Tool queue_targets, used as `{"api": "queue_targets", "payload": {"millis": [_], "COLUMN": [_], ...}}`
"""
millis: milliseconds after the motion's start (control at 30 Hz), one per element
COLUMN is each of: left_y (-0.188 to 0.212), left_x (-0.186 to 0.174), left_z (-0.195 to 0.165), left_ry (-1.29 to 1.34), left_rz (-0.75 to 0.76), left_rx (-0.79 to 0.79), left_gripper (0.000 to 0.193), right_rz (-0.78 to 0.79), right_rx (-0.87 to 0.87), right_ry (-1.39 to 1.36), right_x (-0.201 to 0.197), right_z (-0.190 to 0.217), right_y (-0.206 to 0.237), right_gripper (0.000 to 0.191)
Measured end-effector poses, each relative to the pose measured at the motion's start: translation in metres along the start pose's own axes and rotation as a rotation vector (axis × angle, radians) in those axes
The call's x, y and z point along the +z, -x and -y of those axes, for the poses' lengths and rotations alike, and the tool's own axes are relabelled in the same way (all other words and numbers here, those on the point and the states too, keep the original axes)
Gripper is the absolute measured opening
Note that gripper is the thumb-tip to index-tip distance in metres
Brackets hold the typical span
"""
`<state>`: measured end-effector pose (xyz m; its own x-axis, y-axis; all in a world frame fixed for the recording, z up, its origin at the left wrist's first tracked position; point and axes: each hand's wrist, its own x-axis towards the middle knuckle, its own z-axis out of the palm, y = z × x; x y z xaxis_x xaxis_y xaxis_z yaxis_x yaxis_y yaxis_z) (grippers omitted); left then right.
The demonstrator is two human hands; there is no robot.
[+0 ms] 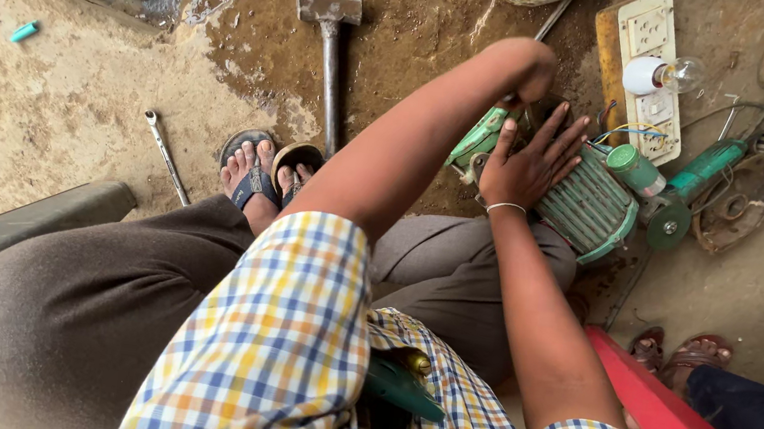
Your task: The person sits on the floor repairing a green electric water pump motor. They hold the pump steady with one hand while using a spanner and a hammer on its casing, repositioning the unit and working on its bolts throughout the clip.
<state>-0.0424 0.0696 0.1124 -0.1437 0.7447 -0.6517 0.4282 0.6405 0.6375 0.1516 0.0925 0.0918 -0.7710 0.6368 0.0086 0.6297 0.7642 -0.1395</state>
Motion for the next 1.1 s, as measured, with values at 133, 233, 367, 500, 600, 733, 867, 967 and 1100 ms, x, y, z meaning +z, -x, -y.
{"api": "queue_targets", "payload": {"millis": [133, 233, 367, 500, 600, 733, 867, 967, 1100], "left_y": [-0.01, -0.002, 0.024, 0.043, 0.035, 0.025, 0.025, 0.028, 0.028], "left_x": [0.014, 0.048, 0.104, 0.15, 0.161, 0.164, 0.161, 0.146, 0.111], "left_z": [0.009, 0.023, 0.044, 0.082, 0.105, 0.116, 0.116, 0.11, 0.091], "left_ry": [0.01, 0.091, 0.396, 0.355, 0.298, 0.27, 0.412, 0.609, 0.536], "left_rz": [-0.033, -0.19, -0.537, -0.563, -0.58, -0.431, -0.613, -0.641, -0.537], "left_rx": [0.004, 0.0, -0.078, 0.023, 0.112, 0.022, -0.002, -0.081, -0.025], "left_gripper": [0.02, 0.021, 0.04, 0.073, 0.076, 0.069, 0.052, 0.047, 0.034], "right_rz": [0.008, -0.001, 0.031, 0.024, 0.026, 0.014, 0.01, 0.029, 0.025], "right_rx": [0.005, 0.004, 0.02, 0.002, -0.001, -0.026, -0.049, -0.046, -0.06], "right_ry": [-0.01, -0.026, -0.011, -0.013, -0.008, -0.005, -0.028, -0.015, -0.006], "right_x": [0.0, -0.001, -0.004, -0.004, -0.002, 0.003, 0.007, 0.008, 0.01], "right_z": [0.0, 0.002, 0.003, 0.003, -0.001, -0.009, -0.015, -0.02, -0.026], "right_y": [0.0, 0.001, 0.002, 0.0, 0.0, -0.001, -0.005, -0.006, -0.007], "right_gripper": [0.083, 0.082, 0.079, 0.079, 0.077, 0.076, 0.075, 0.074, 0.075]}}
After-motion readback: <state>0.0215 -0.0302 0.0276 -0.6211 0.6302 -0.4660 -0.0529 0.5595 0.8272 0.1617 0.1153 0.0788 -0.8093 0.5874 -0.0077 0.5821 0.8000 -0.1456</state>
